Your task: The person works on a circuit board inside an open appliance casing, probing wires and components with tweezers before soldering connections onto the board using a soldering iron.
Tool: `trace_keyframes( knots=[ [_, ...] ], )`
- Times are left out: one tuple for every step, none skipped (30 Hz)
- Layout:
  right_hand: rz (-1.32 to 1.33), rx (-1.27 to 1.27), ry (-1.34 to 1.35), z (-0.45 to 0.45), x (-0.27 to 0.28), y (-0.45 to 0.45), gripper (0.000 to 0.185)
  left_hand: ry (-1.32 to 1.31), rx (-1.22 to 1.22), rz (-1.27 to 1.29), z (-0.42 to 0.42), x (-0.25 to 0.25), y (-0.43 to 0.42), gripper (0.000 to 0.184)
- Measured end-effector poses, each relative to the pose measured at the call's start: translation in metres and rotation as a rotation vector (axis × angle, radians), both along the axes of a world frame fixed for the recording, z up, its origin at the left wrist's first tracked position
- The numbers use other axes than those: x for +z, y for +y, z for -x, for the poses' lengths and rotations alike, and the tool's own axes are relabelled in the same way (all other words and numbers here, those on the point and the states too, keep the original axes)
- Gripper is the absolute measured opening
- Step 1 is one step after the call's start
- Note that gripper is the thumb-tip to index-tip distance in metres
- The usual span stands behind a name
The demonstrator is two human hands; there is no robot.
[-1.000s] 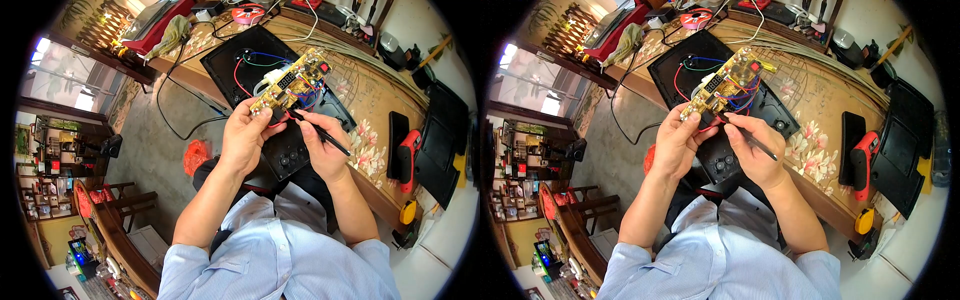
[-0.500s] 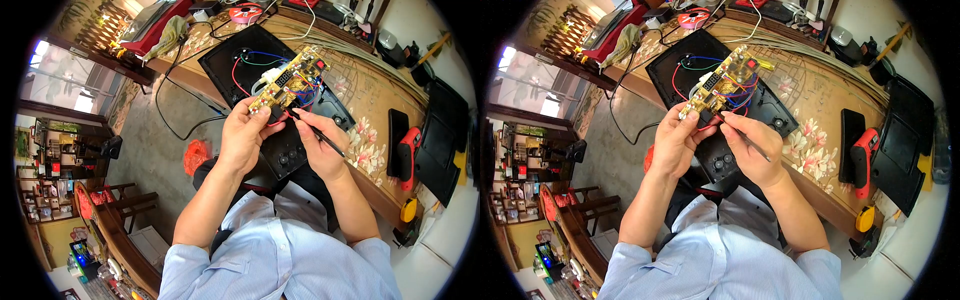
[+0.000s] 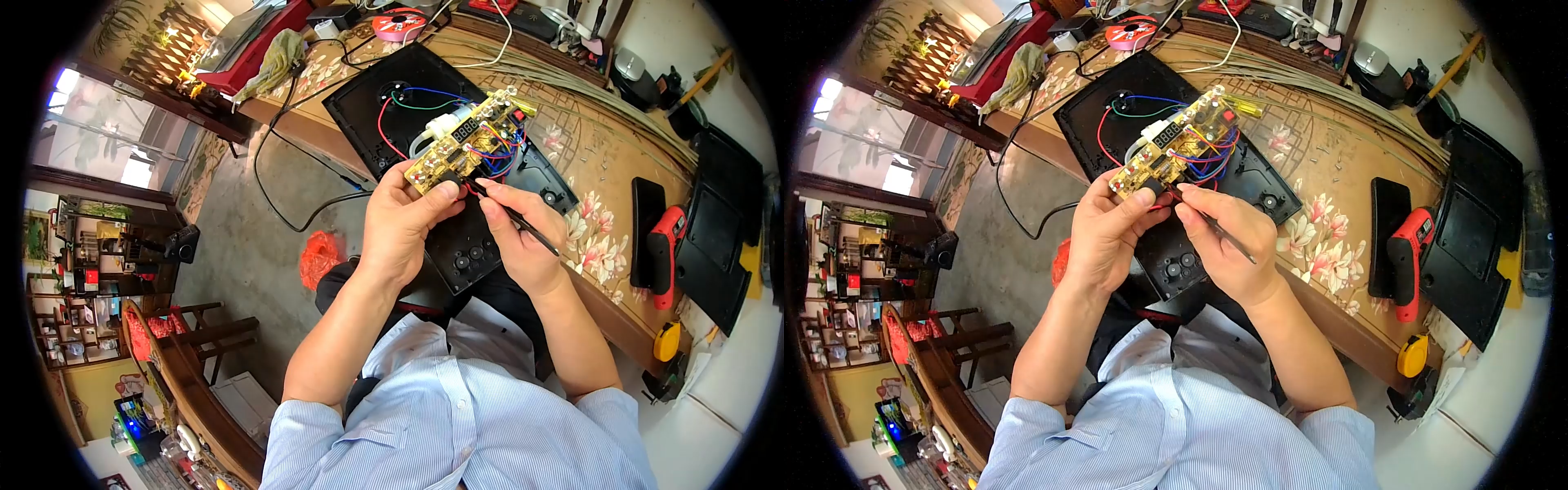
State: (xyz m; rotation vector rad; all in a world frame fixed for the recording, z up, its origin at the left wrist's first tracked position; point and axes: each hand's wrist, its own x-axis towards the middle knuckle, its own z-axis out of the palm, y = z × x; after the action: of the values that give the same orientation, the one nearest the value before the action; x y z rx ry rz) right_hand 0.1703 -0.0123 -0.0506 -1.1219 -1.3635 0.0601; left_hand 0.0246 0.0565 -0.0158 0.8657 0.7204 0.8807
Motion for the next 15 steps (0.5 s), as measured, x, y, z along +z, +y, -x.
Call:
trace_keyframes(
  knots=[
    [0.000, 0.000, -0.001, 0.000, -0.001, 0.000, 0.021, 0.018, 0.021, -0.030, -0.002, -0.001, -0.001, 0.038],
    [-0.003, 0.003, -0.004, 0.000, -0.002, 0.001, 0.020, 0.017, 0.021, -0.029, -0.004, -0.001, -0.001, 0.038],
    [-0.006, 0.006, -0.009, 0.000, -0.002, 0.001, 0.020, 0.042, 0.039, -0.023, -0.007, -0.001, 0.000, 0.039],
    [-0.007, 0.006, -0.011, 0.000, -0.001, 0.001, 0.020, 0.066, 0.059, -0.018, -0.009, -0.001, 0.000, 0.040],
    [-0.014, 0.003, -0.024, 0.001, 0.000, 0.001, 0.020, 0.064, 0.059, -0.019, -0.012, -0.001, 0.000, 0.040],
    [-0.022, 0.001, -0.038, 0.001, 0.000, 0.001, 0.019, 0.098, 0.109, -0.020, -0.014, 0.000, -0.001, 0.038],
    [-0.023, 0.003, -0.040, 0.001, 0.001, 0.001, 0.019, 0.132, 0.158, -0.020, -0.017, 0.000, -0.002, 0.035],
    [-0.033, 0.002, -0.045, 0.001, 0.000, 0.002, 0.019, 0.130, 0.158, -0.021, -0.021, 0.002, -0.002, 0.035],
    [-0.042, 0.000, -0.048, 0.000, 0.000, 0.001, 0.018, 0.167, 0.195, -0.005, -0.025, 0.005, -0.003, 0.032],
    [-0.042, 0.002, -0.047, 0.001, 0.001, 0.000, 0.018, 0.206, 0.233, 0.011, -0.027, 0.007, -0.004, 0.029],
    [-0.041, -0.004, -0.073, 0.001, 0.003, -0.001, 0.019, 0.208, 0.234, 0.003, -0.027, 0.008, -0.003, 0.029],
    [-0.039, -0.013, -0.102, 0.001, 0.005, -0.001, 0.020, 0.225, 0.254, 0.004, -0.028, 0.007, -0.003, 0.030],
    [-0.042, -0.016, -0.102, 0.000, 0.005, -0.001, 0.020, 0.242, 0.274, 0.010, -0.030, 0.007, -0.003, 0.030],
    [-0.047, -0.004, -0.119, 0.001, 0.005, -0.001, 0.020, 0.241, 0.274, 0.007, -0.031, 0.008, -0.004, 0.030],
    [-0.054, 0.007, -0.137, 0.000, 0.005, 0.000, 0.020, 0.254, 0.306, 0.011, -0.034, 0.010, -0.003, 0.032]
  ],
)
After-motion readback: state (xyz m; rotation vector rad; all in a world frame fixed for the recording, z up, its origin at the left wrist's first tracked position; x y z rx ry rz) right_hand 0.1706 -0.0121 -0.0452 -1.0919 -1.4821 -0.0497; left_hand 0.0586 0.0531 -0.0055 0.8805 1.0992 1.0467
